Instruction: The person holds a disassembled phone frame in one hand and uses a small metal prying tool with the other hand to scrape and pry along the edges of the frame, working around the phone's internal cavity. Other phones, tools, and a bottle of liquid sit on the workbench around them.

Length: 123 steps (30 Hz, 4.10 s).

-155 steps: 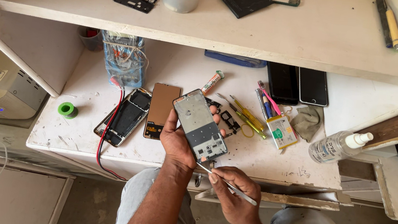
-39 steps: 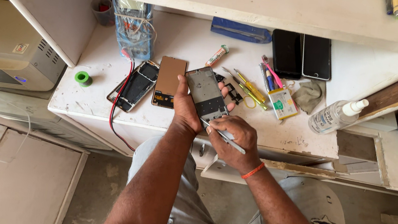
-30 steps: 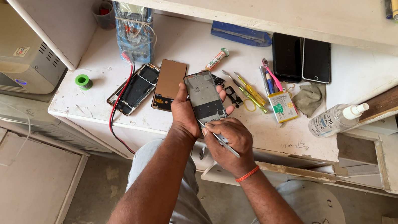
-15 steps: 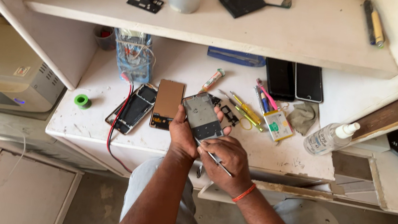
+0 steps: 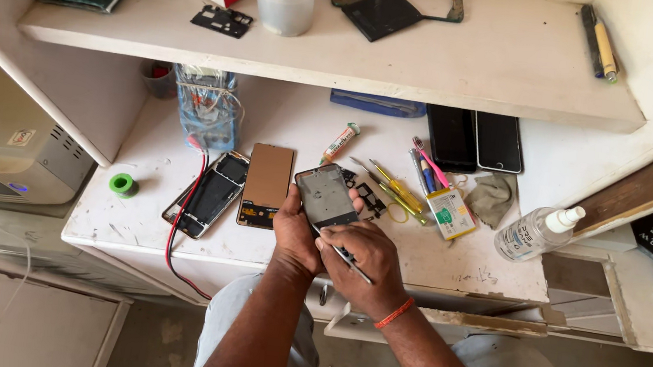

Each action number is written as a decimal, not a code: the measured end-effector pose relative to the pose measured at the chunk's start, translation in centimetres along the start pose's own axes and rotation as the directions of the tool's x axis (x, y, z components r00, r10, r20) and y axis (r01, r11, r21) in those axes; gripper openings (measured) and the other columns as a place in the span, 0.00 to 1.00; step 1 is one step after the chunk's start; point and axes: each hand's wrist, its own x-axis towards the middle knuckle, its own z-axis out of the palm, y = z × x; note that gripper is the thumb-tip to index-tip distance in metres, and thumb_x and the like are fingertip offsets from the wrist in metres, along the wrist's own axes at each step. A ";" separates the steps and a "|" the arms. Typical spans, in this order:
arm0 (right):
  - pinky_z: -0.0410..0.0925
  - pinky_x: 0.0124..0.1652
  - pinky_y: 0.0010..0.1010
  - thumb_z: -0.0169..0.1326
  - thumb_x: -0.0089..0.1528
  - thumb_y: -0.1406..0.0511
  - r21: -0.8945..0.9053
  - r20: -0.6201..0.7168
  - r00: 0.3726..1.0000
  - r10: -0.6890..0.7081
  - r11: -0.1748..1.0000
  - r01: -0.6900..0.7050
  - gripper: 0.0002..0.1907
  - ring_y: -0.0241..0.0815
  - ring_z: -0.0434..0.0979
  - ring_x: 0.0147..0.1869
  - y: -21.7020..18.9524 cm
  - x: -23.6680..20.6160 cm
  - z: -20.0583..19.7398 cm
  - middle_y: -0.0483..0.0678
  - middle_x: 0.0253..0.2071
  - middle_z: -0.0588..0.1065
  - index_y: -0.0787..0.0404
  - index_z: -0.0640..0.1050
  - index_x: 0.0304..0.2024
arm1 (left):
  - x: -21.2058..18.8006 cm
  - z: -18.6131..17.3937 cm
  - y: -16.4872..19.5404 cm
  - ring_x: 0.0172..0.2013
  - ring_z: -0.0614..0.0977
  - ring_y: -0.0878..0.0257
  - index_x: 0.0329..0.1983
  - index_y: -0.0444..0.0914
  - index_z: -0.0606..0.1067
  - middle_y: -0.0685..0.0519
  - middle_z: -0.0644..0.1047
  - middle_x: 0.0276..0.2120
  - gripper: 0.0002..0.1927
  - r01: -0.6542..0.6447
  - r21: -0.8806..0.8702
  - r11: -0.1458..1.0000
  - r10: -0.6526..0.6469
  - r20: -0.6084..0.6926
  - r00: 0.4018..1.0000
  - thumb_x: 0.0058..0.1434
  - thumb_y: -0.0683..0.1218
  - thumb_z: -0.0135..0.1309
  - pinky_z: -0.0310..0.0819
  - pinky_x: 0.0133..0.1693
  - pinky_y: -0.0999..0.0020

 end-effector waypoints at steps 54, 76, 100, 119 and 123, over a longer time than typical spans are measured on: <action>0.77 0.43 0.34 0.64 0.60 0.69 -0.115 -0.183 0.978 0.102 0.985 -0.124 0.09 0.46 0.85 0.45 2.7 3.5 4.2 0.49 0.42 0.83 0.60 0.80 0.43 | 0.8 -0.8 0.4 0.54 0.78 0.53 0.60 0.39 0.72 0.45 0.78 0.52 0.34 0.026 0.194 0.981 0.009 -0.177 0.984 0.72 0.67 0.30 0.73 0.57 0.56; 0.78 0.44 0.33 0.63 0.61 0.71 -0.059 -0.245 0.959 0.141 0.985 -0.161 0.08 0.48 0.86 0.46 3.2 3.3 4.1 0.51 0.42 0.83 0.62 0.79 0.42 | 1.1 -1.6 0.0 0.55 0.78 0.54 0.61 0.40 0.72 0.46 0.77 0.53 0.32 -0.025 0.246 0.969 0.084 -0.232 0.969 0.72 0.66 0.31 0.74 0.57 0.56; 0.78 0.41 0.31 0.63 0.62 0.70 -0.007 -0.247 0.941 0.232 0.971 -0.241 0.05 0.43 0.86 0.42 2.7 3.0 4.3 0.50 0.39 0.83 0.62 0.80 0.40 | 1.3 -2.1 -0.1 0.52 0.79 0.56 0.59 0.41 0.73 0.47 0.78 0.50 0.33 -0.004 0.236 0.972 0.063 -0.240 0.969 0.72 0.67 0.31 0.75 0.54 0.57; 0.77 0.43 0.31 0.62 0.62 0.71 -0.040 -0.297 0.939 0.172 0.980 -0.193 0.05 0.45 0.86 0.44 2.9 3.0 4.9 0.51 0.41 0.83 0.63 0.79 0.40 | 1.3 -1.8 0.3 0.54 0.79 0.55 0.59 0.42 0.73 0.47 0.78 0.51 0.33 0.015 0.245 0.970 0.051 -0.258 0.965 0.71 0.68 0.31 0.76 0.55 0.56; 0.78 0.43 0.31 0.62 0.62 0.71 -0.045 -0.289 0.945 0.152 0.984 -0.172 0.06 0.44 0.86 0.45 3.1 3.0 5.1 0.51 0.41 0.83 0.63 0.79 0.40 | 1.3 -1.8 0.3 0.54 0.79 0.56 0.60 0.42 0.73 0.48 0.78 0.53 0.33 0.015 0.217 0.976 0.036 -0.229 0.973 0.71 0.68 0.30 0.76 0.56 0.57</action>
